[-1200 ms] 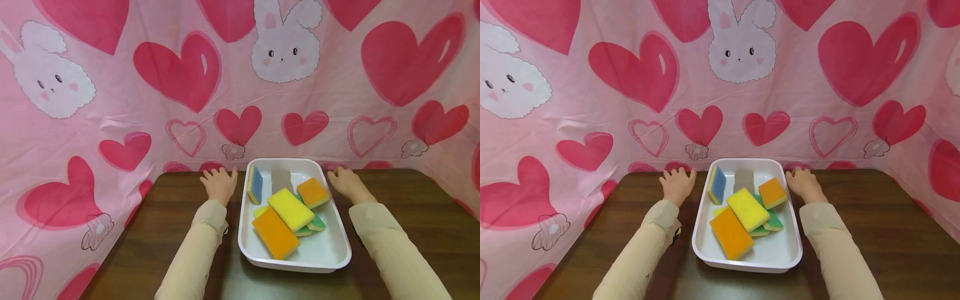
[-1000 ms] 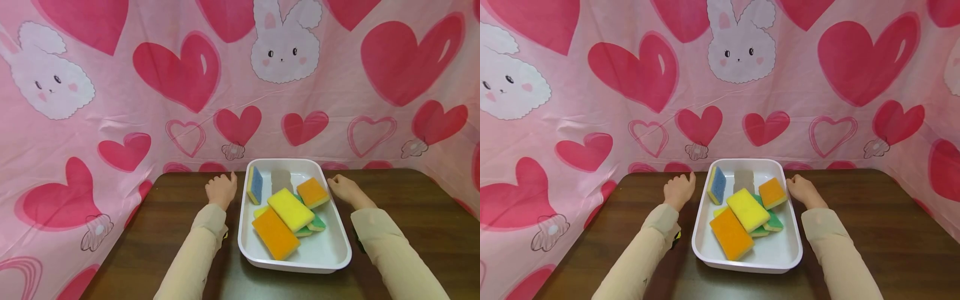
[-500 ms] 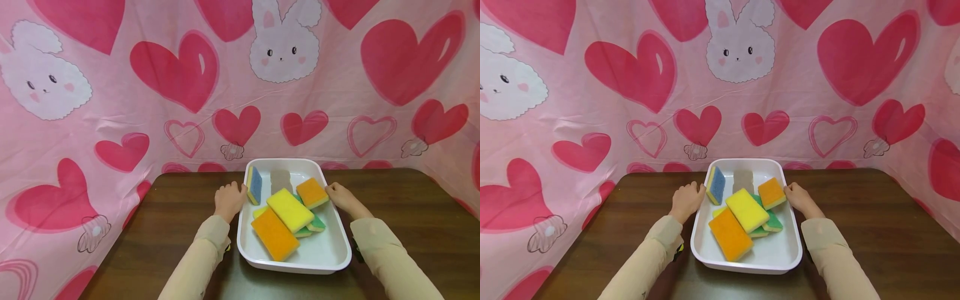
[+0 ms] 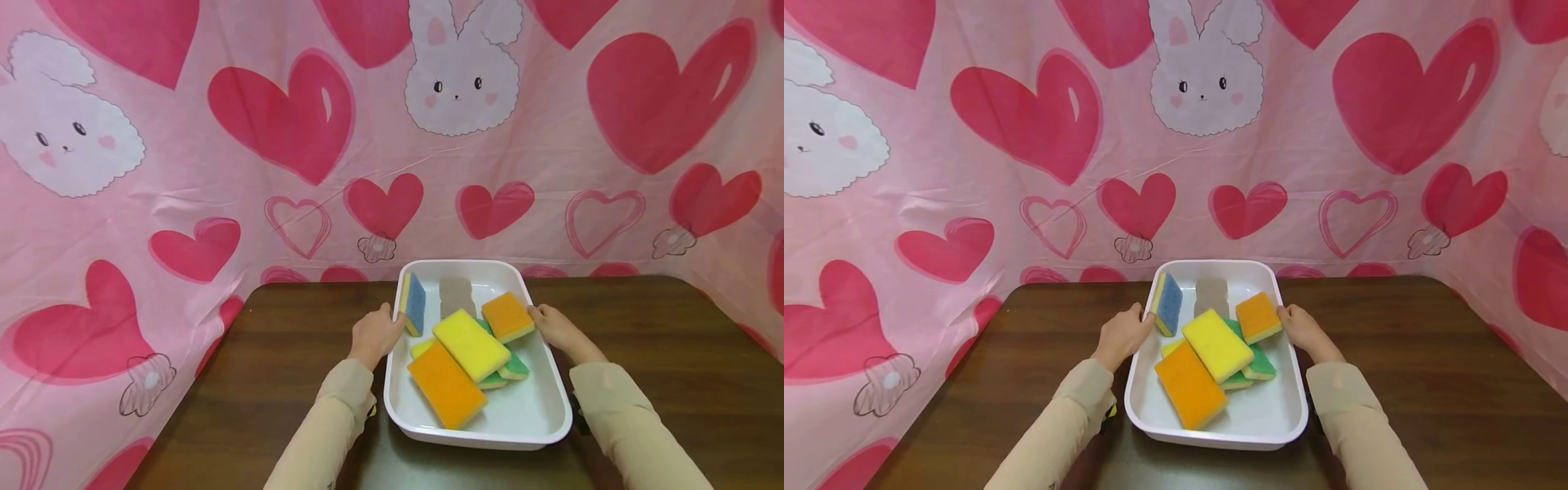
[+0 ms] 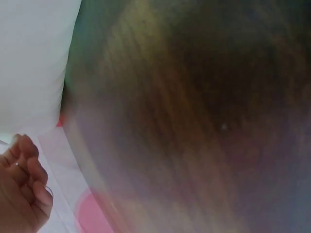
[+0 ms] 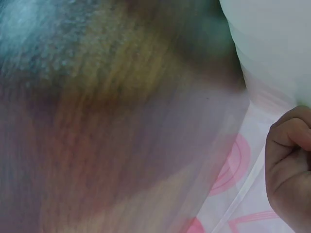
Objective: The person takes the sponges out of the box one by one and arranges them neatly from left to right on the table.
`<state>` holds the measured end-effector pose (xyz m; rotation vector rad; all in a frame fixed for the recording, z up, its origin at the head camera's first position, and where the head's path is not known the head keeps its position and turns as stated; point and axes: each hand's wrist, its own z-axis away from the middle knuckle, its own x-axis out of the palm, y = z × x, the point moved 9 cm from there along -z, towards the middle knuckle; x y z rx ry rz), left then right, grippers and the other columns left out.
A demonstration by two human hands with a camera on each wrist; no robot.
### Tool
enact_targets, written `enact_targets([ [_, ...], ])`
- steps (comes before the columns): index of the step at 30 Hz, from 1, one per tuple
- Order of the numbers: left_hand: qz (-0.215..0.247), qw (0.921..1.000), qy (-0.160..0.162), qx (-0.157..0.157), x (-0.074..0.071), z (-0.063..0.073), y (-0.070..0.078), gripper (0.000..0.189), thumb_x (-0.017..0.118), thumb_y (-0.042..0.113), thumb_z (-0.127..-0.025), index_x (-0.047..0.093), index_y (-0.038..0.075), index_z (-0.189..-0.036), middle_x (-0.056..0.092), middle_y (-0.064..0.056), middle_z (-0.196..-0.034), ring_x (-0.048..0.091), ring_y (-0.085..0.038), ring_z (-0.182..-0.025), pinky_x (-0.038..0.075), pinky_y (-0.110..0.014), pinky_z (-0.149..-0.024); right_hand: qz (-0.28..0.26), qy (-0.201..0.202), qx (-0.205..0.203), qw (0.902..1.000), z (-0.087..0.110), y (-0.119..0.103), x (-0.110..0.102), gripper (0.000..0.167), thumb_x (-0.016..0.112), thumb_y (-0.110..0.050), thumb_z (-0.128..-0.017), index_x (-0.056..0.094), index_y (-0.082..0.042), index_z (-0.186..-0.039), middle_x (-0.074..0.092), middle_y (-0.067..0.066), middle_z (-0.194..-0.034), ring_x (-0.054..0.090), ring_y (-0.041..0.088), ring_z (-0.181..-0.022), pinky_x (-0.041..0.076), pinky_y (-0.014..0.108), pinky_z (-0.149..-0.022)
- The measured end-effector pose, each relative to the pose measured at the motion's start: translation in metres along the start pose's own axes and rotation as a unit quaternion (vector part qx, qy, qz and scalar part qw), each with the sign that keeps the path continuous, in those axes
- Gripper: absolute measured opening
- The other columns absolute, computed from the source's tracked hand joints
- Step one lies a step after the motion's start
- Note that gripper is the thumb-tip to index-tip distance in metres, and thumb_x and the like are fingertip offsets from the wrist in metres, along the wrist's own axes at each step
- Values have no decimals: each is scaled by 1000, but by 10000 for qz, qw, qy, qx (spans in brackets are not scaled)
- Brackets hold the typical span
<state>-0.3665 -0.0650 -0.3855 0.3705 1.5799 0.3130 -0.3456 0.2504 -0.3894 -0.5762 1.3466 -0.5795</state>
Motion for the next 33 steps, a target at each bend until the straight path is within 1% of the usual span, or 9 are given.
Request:
enact_targets([
  [3, 275, 9996, -31, 5, 1, 1, -1, 42, 37, 42, -90, 58, 8, -102, 66, -14, -94, 61, -29, -84, 47, -45, -81, 22, 21, -66, 10000, 0, 0, 1, 48, 23, -24, -103, 45, 19, -109, 55, 26, -88, 57, 33, -84, 52, 43, -77],
  [6, 584, 9983, -47, -7, 3, 1, -4, 33, 39, 41, -91, 54, 12, -86, 59, -11, -81, 57, -26, -77, 43, -41, -74, 98, 27, -112, 9999, -1, 0, 1, 52, 21, -24, -104, 45, 21, -114, 56, 34, -104, 57, 40, -93, 52, 50, -85],
  [9, 830, 9965, -51, -10, 5, 1, -5, 31, 39, 40, -91, 51, 14, -80, 58, -10, -80, 55, -25, -76, 40, -39, -71, 158, -32, -129, 9998, -2, 1, 3, 54, 20, -24, -104, 44, 22, -119, 54, 37, -111, 57, 43, -97, 51, 51, -87],
  [14, 1149, 9933, -139, -16, 8, 1, -7, 30, 41, 39, -92, 52, 13, -81, 60, -11, -86, 55, -25, -77, 42, -37, -70, 229, -57, -267, 9994, 0, -1, 5, 55, 19, -23, -104, 42, 23, -123, 52, 39, -118, 57, 45, -102, 49, 53, -90],
  [16, 1284, 9915, -181, -41, 9, 1, -7, 31, 42, 39, -92, 54, 12, -83, 60, -11, -85, 54, -24, -76, 42, -35, -70, 232, -41, -333, 9992, 1, -2, 4, 54, 19, -22, -104, 42, 23, -123, 52, 40, -118, 57, 46, -102, 48, 54, -91],
  [18, 1441, 9893, -233, -68, 11, 2, -8, 31, 42, 39, -92, 54, 11, -84, 57, -9, -82, 54, -23, -75, 42, -33, -68, 237, -23, -365, 9990, 3, -2, 5, 54, 19, -21, -104, 42, 24, -123, 52, 40, -118, 57, 46, -102, 48, 54, -91],
  [23, 1722, 9848, -214, -85, 13, 6, -11, 31, 44, 37, -92, 56, 10, -84, 49, -6, -71, 52, -20, -67, 41, -28, -61, 206, -16, -333, 9992, 7, 0, 8, 56, 19, -23, -104, 41, 23, -126, 49, 41, -123, 53, 48, -108, 42, 58, -97],
  [28, 1756, 9842, -226, -103, 13, 13, -11, 31, 44, 36, -92, 57, 8, -87, 54, -8, -74, 52, -20, -67, 41, -28, -61, 194, 9, -296, 9994, 12, 2, 9, 56, 19, -23, -104, 41, 23, -126, 49, 40, -124, 51, 49, -110, 40, 59, -99],
  [33, 1688, 9852, -239, -195, 10, 21, -8, 32, 43, 35, -90, 58, 7, -93, 61, -12, -85, 54, -21, -67, 43, -30, -61, 141, 47, -269, 9995, 16, 3, 9, 56, 18, -23, -104, 41, 23, -125, 51, 40, -122, 53, 48, -108, 42, 58, -98],
])
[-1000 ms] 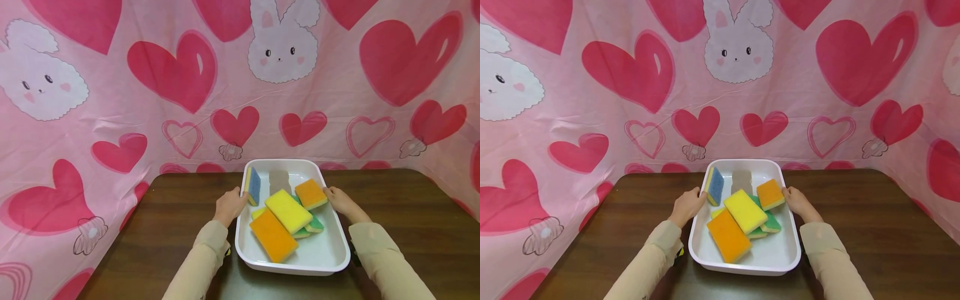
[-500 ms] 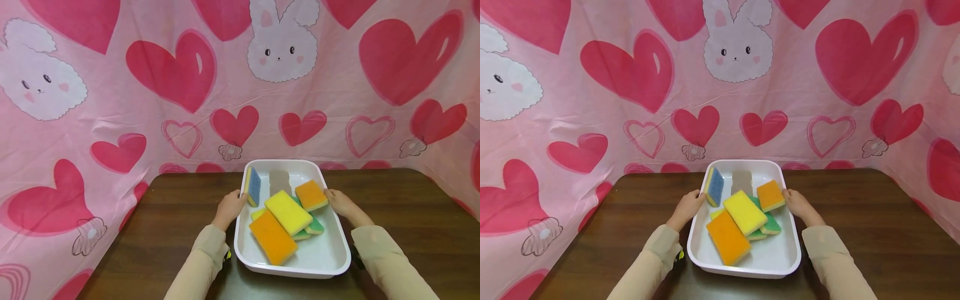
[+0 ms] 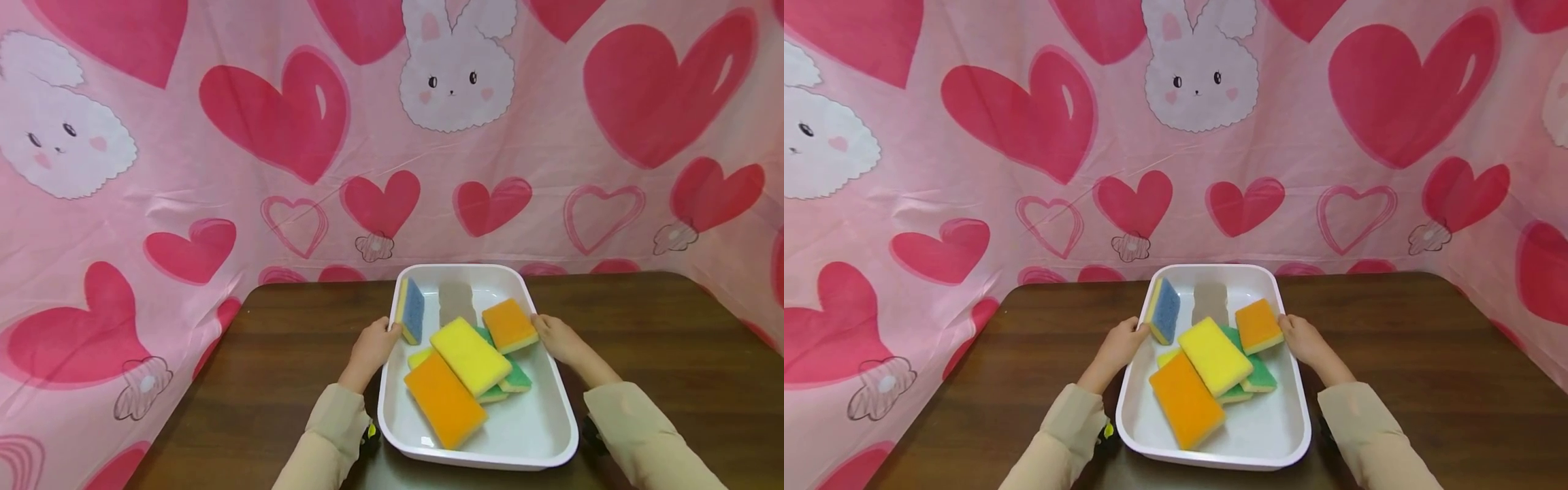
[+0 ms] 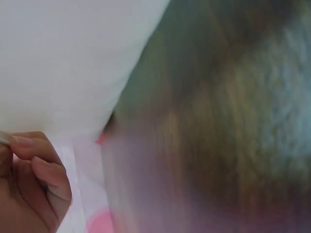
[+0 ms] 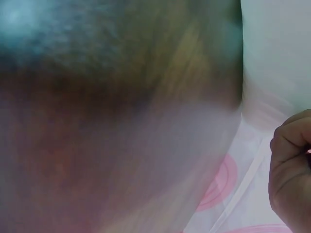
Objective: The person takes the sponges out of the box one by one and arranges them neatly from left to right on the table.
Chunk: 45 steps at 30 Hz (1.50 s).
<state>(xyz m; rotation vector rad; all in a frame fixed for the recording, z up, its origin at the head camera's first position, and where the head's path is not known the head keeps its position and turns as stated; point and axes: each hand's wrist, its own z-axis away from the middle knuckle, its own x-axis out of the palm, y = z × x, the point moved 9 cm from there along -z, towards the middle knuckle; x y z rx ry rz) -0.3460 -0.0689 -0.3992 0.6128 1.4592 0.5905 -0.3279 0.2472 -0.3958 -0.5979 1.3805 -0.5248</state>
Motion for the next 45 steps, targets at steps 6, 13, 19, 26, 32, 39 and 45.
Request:
enact_targets([
  [6, -122, 9998, -4, -165, -1, 6, -2, 33, 44, 35, -90, 59, 7, -98, 63, -12, -91, 55, -21, -69, 44, -31, -62, -73, -22, 42, 10000, 4, 1, 3, 55, 18, -25, -104, 44, 21, -124, 53, 37, -117, 54, 44, -103, 43, 58, -96],
  [13, 45, 9997, -21, -233, 0, 16, -2, 26, 47, 30, -88, 58, 7, -95, 61, -10, -85, 53, -19, -67, 44, -30, -60, -99, 66, 51, 9999, 9, 3, 2, 53, 20, -25, -104, 50, 17, -117, 57, 30, -106, 55, 37, -94, 46, 55, -93],
  [19, 255, 9994, 13, -246, 3, 21, -5, 21, 52, 27, -84, 58, 7, -90, 61, -11, -83, 53, -21, -67, 40, -30, -58, -169, 107, -41, 9998, 12, 3, 1, 53, 21, -24, -104, 51, 17, -117, 59, 29, -104, 57, 35, -92, 49, 51, -88],
  [26, 223, 9994, -49, -258, 2, 29, -6, 28, 56, 19, -78, 61, 4, -101, 67, -13, -91, 58, -21, -70, 46, -31, -60, -169, 91, -24, 9998, 15, 5, 5, 51, 22, -25, -104, 53, 14, -115, 60, 26, -102, 57, 33, -92, 49, 51, -88],
  [32, 178, 9996, -53, -199, 1, 34, -3, 33, 55, 17, -78, 61, 3, -107, 68, -15, -95, 59, -22, -71, 47, -33, -61, -245, 100, -26, 9996, 16, 5, 5, 50, 23, -25, -104, 55, 13, -109, 59, 23, -97, 57, 31, -89, 50, 49, -86],
  [39, -66, 9996, 51, -283, 0, 39, -1, 30, 53, 17, -78, 63, 7, -105, 68, -12, -93, 57, -21, -69, 43, -32, -57, -231, 98, 39, 9997, 20, 7, 6, 47, 24, -24, -104, 55, 10, -107, 59, 20, -94, 56, 28, -87, 51, 42, -79],
  [45, -182, 9992, 132, -337, -1, 40, 0, 30, 52, 14, -78, 64, 7, -104, 68, -12, -91, 57, -22, -69, 41, -33, -56, -223, 148, -14, 9996, 20, 4, 5, 49, 24, -24, -104, 53, 14, -114, 60, 25, -100, 57, 32, -91, 50, 48, -85],
])
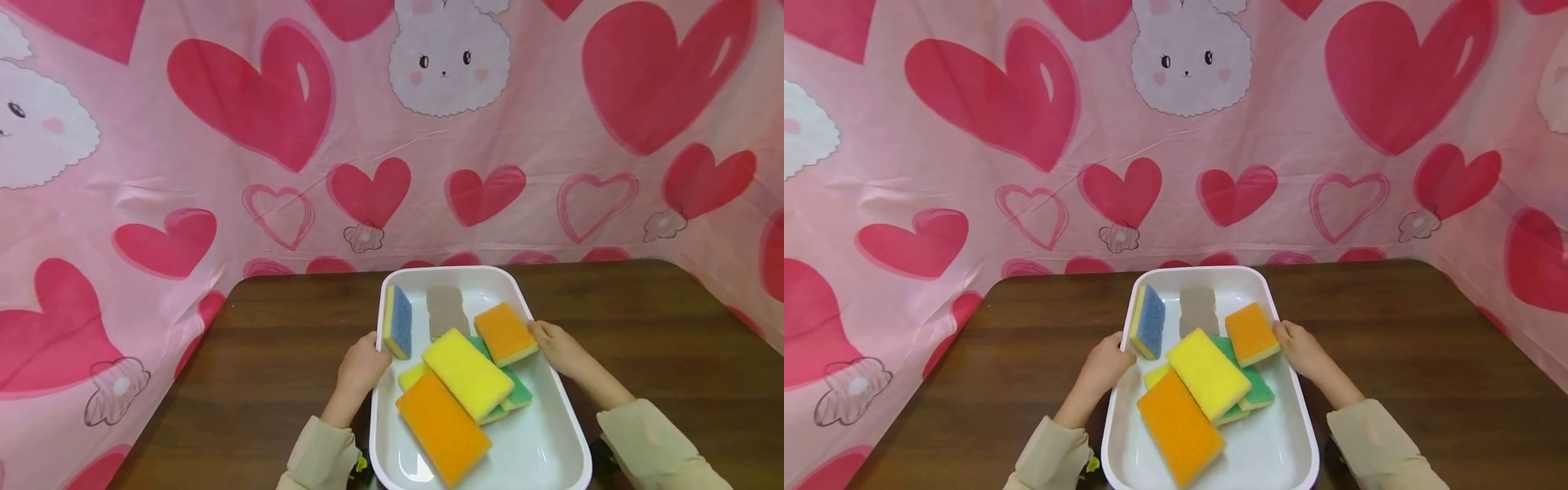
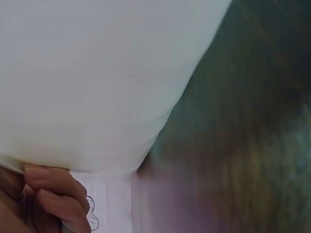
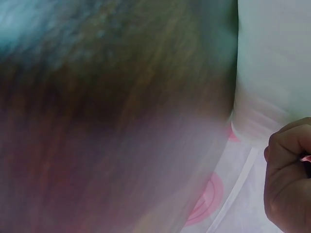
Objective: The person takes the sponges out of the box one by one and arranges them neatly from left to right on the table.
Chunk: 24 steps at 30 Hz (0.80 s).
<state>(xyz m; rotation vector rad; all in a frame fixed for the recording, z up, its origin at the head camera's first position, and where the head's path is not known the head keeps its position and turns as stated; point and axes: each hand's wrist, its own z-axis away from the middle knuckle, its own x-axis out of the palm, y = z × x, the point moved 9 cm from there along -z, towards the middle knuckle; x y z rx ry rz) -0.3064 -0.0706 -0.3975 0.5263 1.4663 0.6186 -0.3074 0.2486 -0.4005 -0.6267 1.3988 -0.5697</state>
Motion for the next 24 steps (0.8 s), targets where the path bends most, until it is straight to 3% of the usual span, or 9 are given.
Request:
enact_targets([
  [8, -110, 9999, 12, -93, 1, -1, -1, 29, 51, 14, -81, 64, 5, -105, 68, -13, -92, 58, -23, -70, 42, -35, -57, 95, 21, 13, 10000, -1, -4, 0, 50, 25, -23, -104, 52, 17, -118, 61, 28, -105, 58, 34, -94, 48, 52, -90],
  [15, -143, 9999, 37, -64, 2, 0, 2, 28, 51, 14, -81, 64, 4, -104, 68, -13, -91, 58, -23, -70, 43, -36, -57, -154, -193, 167, 9996, 2, -1, 2, 56, 23, -26, -104, 42, 21, -128, 56, 35, -117, 60, 38, -100, 51, 50, -88],
  [19, -105, 9999, 62, -119, 1, 1, 3, 30, 51, 13, -80, 65, 5, -105, 68, -13, -92, 58, -23, -70, 42, -36, -58, -167, -313, 354, 9987, 5, 2, 1, 63, 22, -32, -104, 39, 24, -128, 57, 37, -114, 64, 35, -93, 55, 47, -81],
  [24, -129, 9997, 117, -147, -1, 1, 3, 30, 51, 13, -80, 65, 6, -104, 69, -12, -93, 59, -23, -71, 43, -37, -59, 143, -202, 530, 9983, 10, 0, -9, 68, 24, -43, -102, 46, 19, -119, 60, 31, -104, 61, 32, -88, 54, 46, -78],
])
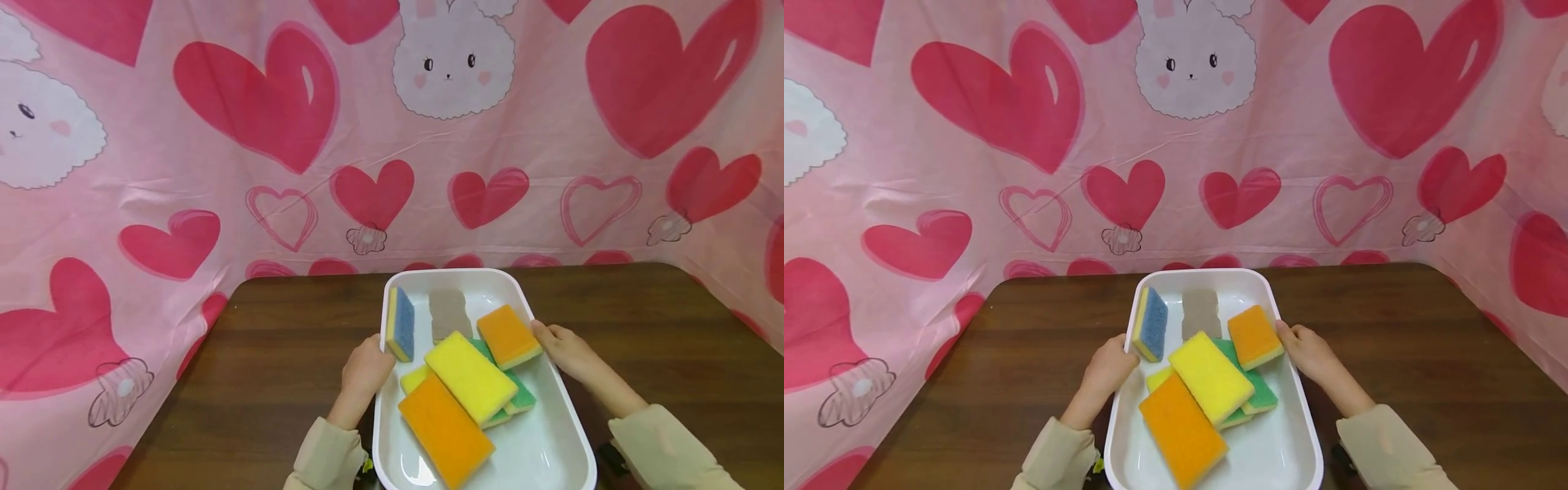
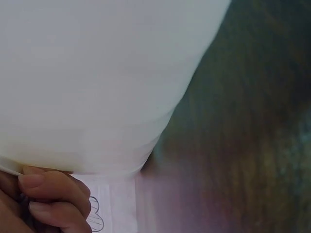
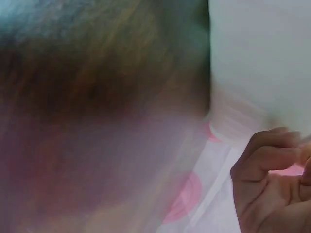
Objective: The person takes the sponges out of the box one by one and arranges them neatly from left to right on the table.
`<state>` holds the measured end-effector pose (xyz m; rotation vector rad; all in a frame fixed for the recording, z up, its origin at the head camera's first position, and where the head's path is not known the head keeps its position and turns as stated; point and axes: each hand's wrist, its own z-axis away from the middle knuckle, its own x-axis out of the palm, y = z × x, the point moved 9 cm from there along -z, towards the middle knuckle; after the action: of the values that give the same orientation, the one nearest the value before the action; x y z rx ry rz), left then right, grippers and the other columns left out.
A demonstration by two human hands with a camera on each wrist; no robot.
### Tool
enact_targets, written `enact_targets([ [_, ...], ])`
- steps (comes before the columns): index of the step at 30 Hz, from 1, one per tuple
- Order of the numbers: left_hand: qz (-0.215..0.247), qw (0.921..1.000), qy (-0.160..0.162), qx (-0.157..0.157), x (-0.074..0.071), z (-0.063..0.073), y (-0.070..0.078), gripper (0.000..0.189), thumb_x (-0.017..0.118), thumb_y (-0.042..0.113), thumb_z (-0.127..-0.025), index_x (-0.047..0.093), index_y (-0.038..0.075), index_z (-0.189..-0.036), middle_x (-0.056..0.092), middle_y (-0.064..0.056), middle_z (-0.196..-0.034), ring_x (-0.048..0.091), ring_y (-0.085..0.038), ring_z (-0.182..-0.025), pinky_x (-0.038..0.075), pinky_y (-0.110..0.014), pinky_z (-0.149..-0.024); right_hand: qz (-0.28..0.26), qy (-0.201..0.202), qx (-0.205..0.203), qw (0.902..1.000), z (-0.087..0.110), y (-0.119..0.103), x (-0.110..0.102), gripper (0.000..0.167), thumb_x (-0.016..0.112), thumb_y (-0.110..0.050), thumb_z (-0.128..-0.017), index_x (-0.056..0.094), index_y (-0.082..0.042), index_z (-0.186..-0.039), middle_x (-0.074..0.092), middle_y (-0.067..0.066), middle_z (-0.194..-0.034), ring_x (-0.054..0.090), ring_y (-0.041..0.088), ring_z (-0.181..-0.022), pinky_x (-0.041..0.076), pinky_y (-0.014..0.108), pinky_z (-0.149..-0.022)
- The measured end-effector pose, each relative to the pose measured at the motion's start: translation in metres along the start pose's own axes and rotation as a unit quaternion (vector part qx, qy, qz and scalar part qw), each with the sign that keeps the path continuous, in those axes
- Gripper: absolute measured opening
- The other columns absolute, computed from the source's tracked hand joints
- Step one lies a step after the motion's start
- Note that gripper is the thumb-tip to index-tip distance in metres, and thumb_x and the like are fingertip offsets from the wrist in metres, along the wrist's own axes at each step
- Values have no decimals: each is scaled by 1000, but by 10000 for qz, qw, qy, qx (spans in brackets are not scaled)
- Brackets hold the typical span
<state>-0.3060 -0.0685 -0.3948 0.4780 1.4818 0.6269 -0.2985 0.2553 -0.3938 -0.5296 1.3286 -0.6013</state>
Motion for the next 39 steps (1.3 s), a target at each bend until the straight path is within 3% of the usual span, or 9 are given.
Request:
enact_targets([
  [5, 3, 10000, 7, 0, 0, 0, 0, 29, 52, 14, -79, 66, 6, -103, 68, -12, -91, 58, -23, -70, 43, -37, -58, 609, 414, -67, 9973, 10, -12, -12, 67, 34, -54, -98, 44, 9, -121, 59, 27, -105, 59, 32, -87, 53, 48, -75],
  [9, 4, 10000, 2, -55, 1, 0, -2, 28, 53, 15, -79, 65, 6, -103, 68, -11, -91, 58, -22, -70, 43, -36, -58, 1280, 817, -363, 9877, 19, -31, -18, 77, 48, -59, -90, 46, 8, -127, 57, 24, -101, 56, 28, -81, 52, 46, -68],
  [12, 12, 9999, -1, -113, 0, 0, -3, 28, 53, 15, -79, 65, 6, -103, 68, -11, -91, 58, -22, -70, 42, -37, -59, 1560, 1024, -688, 9800, 24, -44, -17, 74, 58, -56, -86, 53, 8, -123, 55, 23, -96, 53, 26, -78, 51, 42, -62],
  [16, 41, 9999, -2, -137, 0, 0, -3, 28, 53, 15, -79, 65, 6, -103, 68, -11, -91, 58, -22, -70, 42, -36, -59, 1650, 1218, -958, 9740, 28, -52, -11, 66, 68, -48, -82, 60, 7, -118, 54, 20, -90, 50, 25, -76, 47, 35, -60],
  [22, 53, 9999, -2, -129, 1, 1, -3, 29, 53, 15, -79, 66, 6, -103, 68, -11, -91, 58, -22, -70, 42, -36, -59, 1627, 1272, -1022, 9731, 27, -52, -5, 67, 71, -43, -80, 59, 11, -118, 50, 16, -86, 44, 22, -74, 40, 26, -58],
  [39, 106, 9999, 15, -82, 0, 1, -1, 26, 54, 18, -82, 66, 8, -102, 69, -11, -91, 58, -21, -70, 42, -36, -58, 1871, 1572, -1203, 9622, 30, -55, 1, 68, 77, -40, -74, 60, 13, -114, 45, 16, -81, 41, 24, -71, 33, 28, -55],
])
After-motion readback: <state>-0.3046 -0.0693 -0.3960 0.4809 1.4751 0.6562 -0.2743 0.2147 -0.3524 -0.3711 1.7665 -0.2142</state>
